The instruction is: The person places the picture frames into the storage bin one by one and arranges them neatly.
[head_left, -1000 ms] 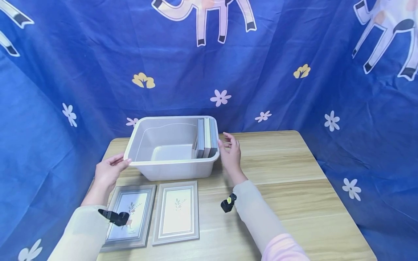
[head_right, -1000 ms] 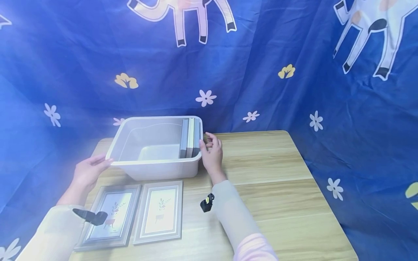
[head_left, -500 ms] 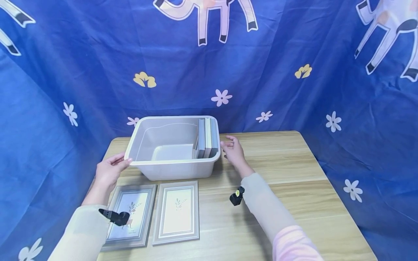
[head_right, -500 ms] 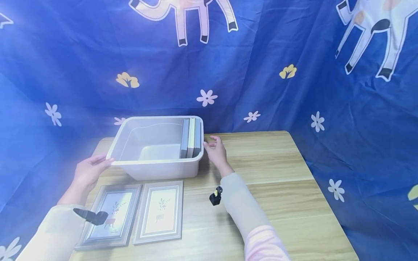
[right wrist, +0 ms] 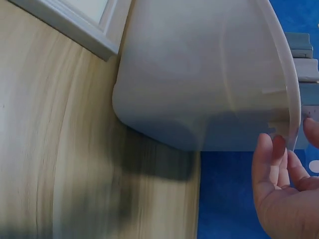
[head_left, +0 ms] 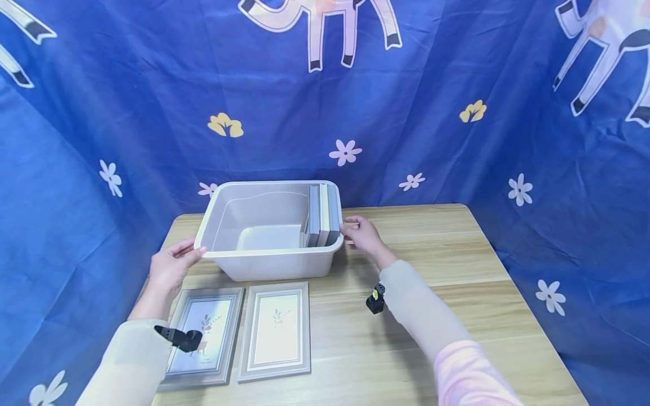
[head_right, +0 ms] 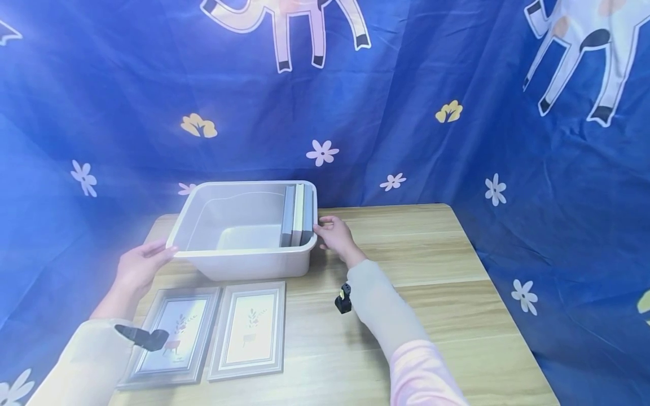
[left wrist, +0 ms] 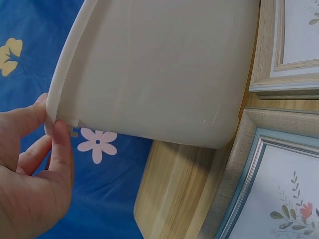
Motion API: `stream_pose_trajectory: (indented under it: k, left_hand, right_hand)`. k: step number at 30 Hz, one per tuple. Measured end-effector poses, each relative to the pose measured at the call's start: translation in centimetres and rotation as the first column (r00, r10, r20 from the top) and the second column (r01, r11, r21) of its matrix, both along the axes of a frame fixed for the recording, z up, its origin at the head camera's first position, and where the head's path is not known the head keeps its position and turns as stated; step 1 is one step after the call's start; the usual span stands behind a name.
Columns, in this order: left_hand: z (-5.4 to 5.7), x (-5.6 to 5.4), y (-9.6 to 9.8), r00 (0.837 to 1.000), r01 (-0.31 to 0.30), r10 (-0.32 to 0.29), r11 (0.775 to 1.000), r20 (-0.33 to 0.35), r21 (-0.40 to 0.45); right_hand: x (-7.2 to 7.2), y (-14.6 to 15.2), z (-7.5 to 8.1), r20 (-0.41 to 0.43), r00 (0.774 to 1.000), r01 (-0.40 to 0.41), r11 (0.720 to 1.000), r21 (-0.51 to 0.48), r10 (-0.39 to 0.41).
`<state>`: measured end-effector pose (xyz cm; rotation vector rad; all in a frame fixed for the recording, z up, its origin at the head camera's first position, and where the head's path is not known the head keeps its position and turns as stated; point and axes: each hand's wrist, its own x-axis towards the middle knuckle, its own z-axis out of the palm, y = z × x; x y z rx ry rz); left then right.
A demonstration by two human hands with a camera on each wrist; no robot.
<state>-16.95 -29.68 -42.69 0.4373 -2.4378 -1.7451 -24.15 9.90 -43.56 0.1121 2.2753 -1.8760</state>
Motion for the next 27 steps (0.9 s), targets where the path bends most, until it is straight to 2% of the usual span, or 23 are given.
stream_pose_trajectory:
  k: [5, 12, 20, 27]
  left_hand:
    - [0.05, 0.02, 0.02, 1.0, 0.009, -0.009, 1.0, -0.002, -0.007]
    - [0.06, 0.09, -0.02, 1.0, 0.009, -0.009, 1.0, 0.0, -0.007]
    - [0.08, 0.14, 0.02, 1.0, 0.013, -0.013, 1.0, -0.011, 0.001]
    - [0.06, 0.15, 0.02, 1.0, 0.015, -0.015, 1.0, -0.008, -0.024]
  right_hand:
    - [-0.02, -0.23, 0.14, 0.004, 1.0, -0.023, 1.0, -0.001, 0.023]
    - [0.05, -0.7, 0.41, 0.003, 1.0, 0.005, 1.0, -0.014, -0.005]
    - [0.12, -0.88, 0.43, 0.045, 0.999, 0.033, 0.998, -0.062, -0.03]
    - [0.2, -0.99, 0.33, 0.064, 0.997, 0.059, 0.992, -0.111, -0.052]
